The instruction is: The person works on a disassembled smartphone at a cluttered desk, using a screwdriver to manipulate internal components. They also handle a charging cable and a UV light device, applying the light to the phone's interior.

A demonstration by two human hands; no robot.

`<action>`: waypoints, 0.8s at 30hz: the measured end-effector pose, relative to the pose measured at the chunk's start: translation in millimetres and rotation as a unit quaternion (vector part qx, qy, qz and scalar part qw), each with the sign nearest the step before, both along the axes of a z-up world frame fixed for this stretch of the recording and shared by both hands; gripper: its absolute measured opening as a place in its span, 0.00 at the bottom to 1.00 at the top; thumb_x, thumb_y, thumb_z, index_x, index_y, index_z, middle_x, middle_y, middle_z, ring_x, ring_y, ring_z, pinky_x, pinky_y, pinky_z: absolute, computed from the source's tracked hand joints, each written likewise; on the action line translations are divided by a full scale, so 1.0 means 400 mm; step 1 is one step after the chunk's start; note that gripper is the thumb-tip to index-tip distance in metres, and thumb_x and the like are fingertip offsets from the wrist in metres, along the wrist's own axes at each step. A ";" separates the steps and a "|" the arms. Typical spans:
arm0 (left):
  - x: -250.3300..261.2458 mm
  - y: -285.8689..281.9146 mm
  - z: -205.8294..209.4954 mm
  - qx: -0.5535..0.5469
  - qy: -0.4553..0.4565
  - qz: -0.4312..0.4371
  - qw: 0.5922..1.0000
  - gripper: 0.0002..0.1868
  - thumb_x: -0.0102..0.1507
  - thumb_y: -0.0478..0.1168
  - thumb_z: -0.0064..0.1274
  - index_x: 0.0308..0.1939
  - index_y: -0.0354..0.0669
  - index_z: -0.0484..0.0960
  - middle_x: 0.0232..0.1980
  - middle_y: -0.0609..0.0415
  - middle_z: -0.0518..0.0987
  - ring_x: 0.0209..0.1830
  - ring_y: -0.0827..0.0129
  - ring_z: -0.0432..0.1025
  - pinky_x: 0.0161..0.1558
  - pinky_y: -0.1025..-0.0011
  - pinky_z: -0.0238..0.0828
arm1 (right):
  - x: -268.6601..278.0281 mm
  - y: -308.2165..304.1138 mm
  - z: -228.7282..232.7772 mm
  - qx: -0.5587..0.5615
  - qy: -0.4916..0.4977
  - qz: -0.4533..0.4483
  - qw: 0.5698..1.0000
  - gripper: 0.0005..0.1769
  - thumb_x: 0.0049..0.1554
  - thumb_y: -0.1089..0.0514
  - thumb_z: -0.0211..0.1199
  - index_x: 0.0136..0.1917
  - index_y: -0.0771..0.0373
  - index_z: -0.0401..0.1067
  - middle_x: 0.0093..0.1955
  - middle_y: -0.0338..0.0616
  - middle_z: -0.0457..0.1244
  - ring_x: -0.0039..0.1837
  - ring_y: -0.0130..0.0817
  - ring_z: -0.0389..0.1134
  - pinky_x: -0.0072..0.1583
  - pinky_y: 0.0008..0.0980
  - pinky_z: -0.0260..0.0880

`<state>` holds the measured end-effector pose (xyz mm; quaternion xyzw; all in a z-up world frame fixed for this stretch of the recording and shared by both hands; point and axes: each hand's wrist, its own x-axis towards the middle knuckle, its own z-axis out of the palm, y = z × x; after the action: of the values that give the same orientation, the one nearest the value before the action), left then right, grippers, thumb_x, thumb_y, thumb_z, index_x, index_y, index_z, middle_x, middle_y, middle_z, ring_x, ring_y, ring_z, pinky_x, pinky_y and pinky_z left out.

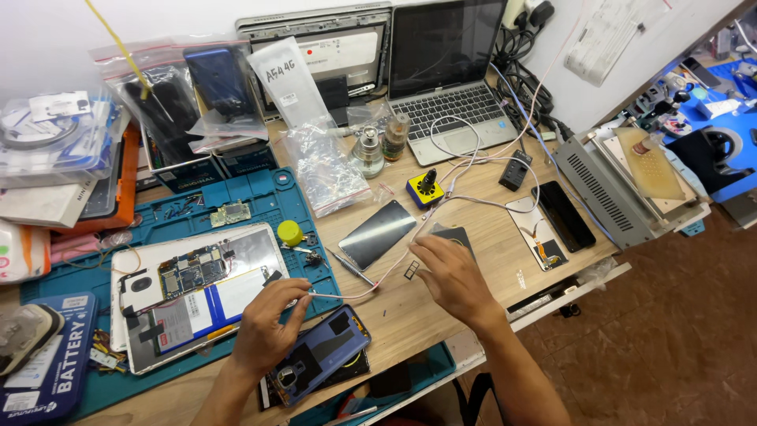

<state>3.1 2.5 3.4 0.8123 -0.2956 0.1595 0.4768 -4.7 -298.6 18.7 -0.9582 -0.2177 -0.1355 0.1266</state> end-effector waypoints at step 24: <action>0.011 0.004 -0.003 0.016 -0.022 -0.023 0.999 0.02 0.56 0.30 0.51 0.31 0.34 0.77 0.35 0.45 0.78 0.39 0.59 0.74 0.46 0.66 0.72 | 0.339 0.026 -0.072 -0.011 0.133 0.128 0.983 0.18 0.53 0.58 0.47 0.55 0.58 0.67 0.48 0.48 0.66 0.46 0.51 0.66 0.46 0.46 0.64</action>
<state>7.3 3.9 2.2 0.8093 -0.3272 0.1617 0.4602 130.9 -288.2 -10.2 -0.9334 -0.3208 0.0132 0.1604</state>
